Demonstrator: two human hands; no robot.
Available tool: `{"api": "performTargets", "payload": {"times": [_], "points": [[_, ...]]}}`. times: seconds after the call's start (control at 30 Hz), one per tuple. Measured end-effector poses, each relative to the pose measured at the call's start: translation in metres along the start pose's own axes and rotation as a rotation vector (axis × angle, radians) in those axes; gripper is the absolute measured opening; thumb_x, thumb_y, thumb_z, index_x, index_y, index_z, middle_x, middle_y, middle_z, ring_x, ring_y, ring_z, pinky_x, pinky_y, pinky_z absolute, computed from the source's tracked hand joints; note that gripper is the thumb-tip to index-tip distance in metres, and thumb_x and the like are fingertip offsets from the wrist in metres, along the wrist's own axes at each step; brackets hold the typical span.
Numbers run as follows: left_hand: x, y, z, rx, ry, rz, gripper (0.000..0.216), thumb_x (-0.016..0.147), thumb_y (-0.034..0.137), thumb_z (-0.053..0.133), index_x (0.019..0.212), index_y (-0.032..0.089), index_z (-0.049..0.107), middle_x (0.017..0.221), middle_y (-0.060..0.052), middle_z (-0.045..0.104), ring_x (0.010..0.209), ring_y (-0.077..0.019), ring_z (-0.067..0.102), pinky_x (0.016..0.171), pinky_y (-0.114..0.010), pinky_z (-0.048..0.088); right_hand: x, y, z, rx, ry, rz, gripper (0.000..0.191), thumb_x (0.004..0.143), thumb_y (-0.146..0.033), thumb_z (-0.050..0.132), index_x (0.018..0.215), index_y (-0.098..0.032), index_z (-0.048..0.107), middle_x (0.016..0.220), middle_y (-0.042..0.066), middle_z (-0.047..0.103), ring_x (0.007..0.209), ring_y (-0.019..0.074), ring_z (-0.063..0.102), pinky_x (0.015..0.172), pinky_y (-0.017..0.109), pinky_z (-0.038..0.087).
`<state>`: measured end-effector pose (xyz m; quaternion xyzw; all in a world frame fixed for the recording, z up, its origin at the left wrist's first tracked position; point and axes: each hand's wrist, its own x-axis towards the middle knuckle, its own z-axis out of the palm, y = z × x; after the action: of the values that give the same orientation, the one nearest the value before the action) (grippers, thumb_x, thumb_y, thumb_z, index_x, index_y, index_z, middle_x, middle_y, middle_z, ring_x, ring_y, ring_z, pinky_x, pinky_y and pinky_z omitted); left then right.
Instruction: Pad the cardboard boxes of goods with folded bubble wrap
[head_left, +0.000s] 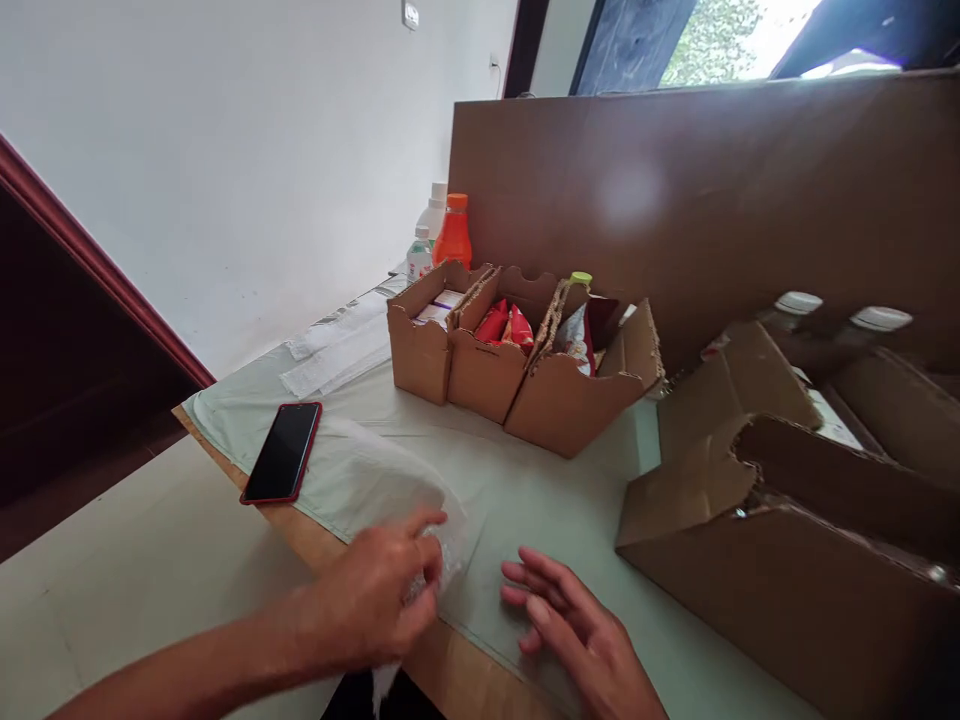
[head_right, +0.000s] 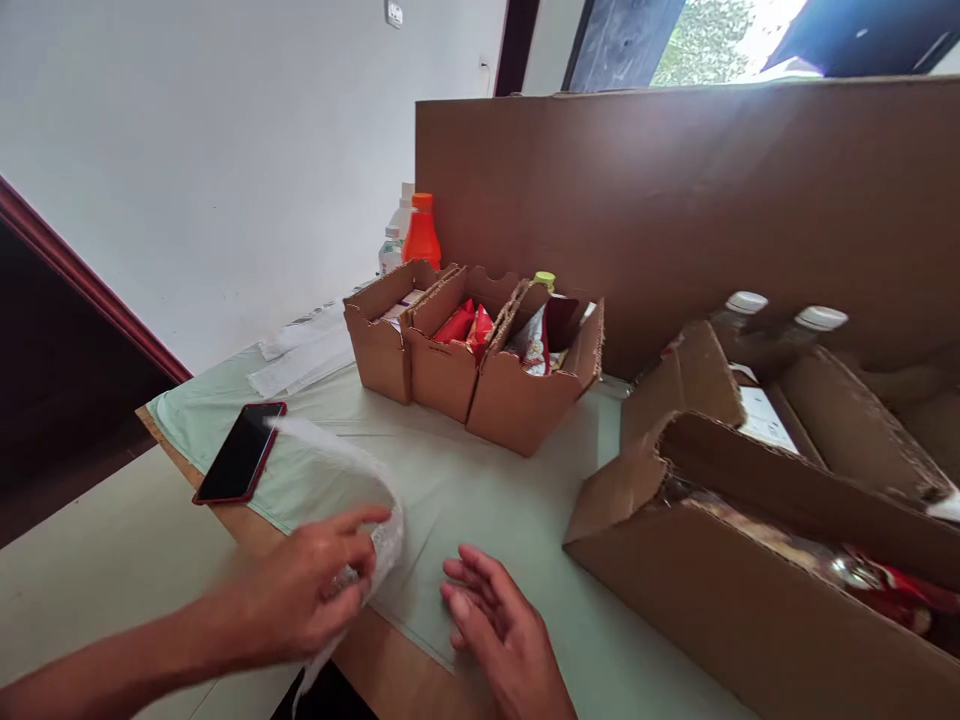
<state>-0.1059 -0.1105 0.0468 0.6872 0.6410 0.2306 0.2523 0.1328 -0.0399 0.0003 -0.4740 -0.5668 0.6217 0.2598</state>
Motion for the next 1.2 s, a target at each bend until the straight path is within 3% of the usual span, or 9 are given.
{"api": "performTargets", "payload": {"times": [0.13,0.23,0.4,0.53,0.63,0.73,0.87,1.07,1.2], "points": [[-0.009,0.03,0.048,0.038,-0.133,0.045,0.013,0.076,0.01,0.056,0.082,0.019,0.063,0.132,-0.014,0.066,0.106,-0.0291,0.072,0.089,-0.042,0.06,0.025,-0.015,-0.004,0.014,-0.193,-0.019,0.079,0.083,-0.066,0.066,0.144,-0.019,0.052,0.131,0.017,0.067,0.114,0.0291,0.068,0.093,0.042,0.056],[-0.009,0.042,0.069,0.047,-0.146,0.071,0.014,0.078,0.009,0.054,0.086,0.017,0.063,0.137,-0.017,0.062,0.11,-0.03,0.07,0.091,-0.044,0.06,0.042,-0.013,-0.006,-0.118,-0.113,-0.062,0.092,0.077,-0.06,0.069,0.152,-0.014,0.041,0.126,0.017,0.067,0.111,0.029,0.067,0.097,0.044,0.052],[-0.008,0.044,0.087,0.1,-0.158,0.043,0.017,0.081,0.009,0.054,0.092,0.015,0.065,0.154,-0.024,0.048,0.123,-0.0361,0.066,0.099,-0.052,0.058,0.045,-0.008,-0.018,-0.489,0.037,-0.121,0.084,0.078,-0.042,0.061,0.154,-0.015,0.04,0.125,0.014,0.067,0.095,0.0261,0.066,0.091,0.047,0.052],[-0.006,0.04,0.091,0.118,-0.16,0.032,0.015,0.084,0.01,0.054,0.092,0.015,0.065,0.152,-0.026,0.051,0.137,-0.0395,0.056,0.1,-0.053,0.057,0.027,-0.009,-0.036,-0.59,-0.041,-0.237,0.086,0.078,-0.04,0.064,0.157,-0.021,0.036,0.151,0.014,0.052,0.123,0.0285,0.06,0.098,0.045,0.051],[-0.004,0.041,0.094,0.121,-0.152,0.019,0.013,0.087,0.013,0.055,0.094,0.015,0.066,0.153,-0.027,0.049,0.135,-0.04,0.057,0.098,-0.054,0.057,0.02,-0.007,-0.04,-0.734,-0.017,-0.313,0.08,0.079,-0.033,0.062,0.155,-0.019,0.041,0.155,0.014,0.049,0.137,0.0305,0.051,0.109,0.046,0.044],[-0.004,0.044,0.094,0.103,-0.158,-0.017,0.014,0.087,0.025,0.065,0.097,0.015,0.068,0.158,-0.026,0.044,0.125,-0.0421,0.065,0.097,-0.058,0.057,0.029,-0.005,-0.032,-0.834,0.103,-0.282,0.064,0.081,-0.023,0.053,0.145,-0.017,0.055,0.136,0.013,0.066,0.122,0.0291,0.063,0.103,0.043,0.047],[-0.015,0.039,0.087,-0.009,-0.09,0.047,0.016,0.084,0.029,0.071,0.095,0.018,0.069,0.153,-0.021,0.053,0.13,-0.0395,0.062,0.098,-0.052,0.058,0.052,-0.004,-0.027,-0.837,0.178,-0.197,0.056,0.084,-0.017,0.044,0.138,-0.016,0.06,0.099,0.007,0.078,0.084,0.0219,0.071,0.074,0.03,0.05],[-0.055,0.008,0.065,-0.128,0.242,0.158,0.014,0.094,0.018,0.055,0.096,0.022,0.068,0.116,-0.01,0.073,0.105,-0.0206,0.073,0.081,-0.025,0.06,0.065,-0.011,-0.034,-0.895,0.22,-0.121,0.066,0.074,-0.011,0.049,0.139,-0.015,0.06,0.101,0.009,0.077,0.082,0.023,0.067,0.065,0.027,0.038],[-0.09,-0.018,0.071,-0.129,0.331,0.03,0.009,0.096,0.022,0.058,0.096,0.024,0.067,0.094,-0.004,0.072,0.073,-0.0131,0.07,0.064,-0.019,0.056,0.067,-0.016,-0.037,-0.914,0.2,-0.098,0.041,0.084,-0.017,0.045,0.116,-0.017,0.072,0.089,0.008,0.076,0.075,0.0215,0.064,0.061,0.026,0.032]]}}
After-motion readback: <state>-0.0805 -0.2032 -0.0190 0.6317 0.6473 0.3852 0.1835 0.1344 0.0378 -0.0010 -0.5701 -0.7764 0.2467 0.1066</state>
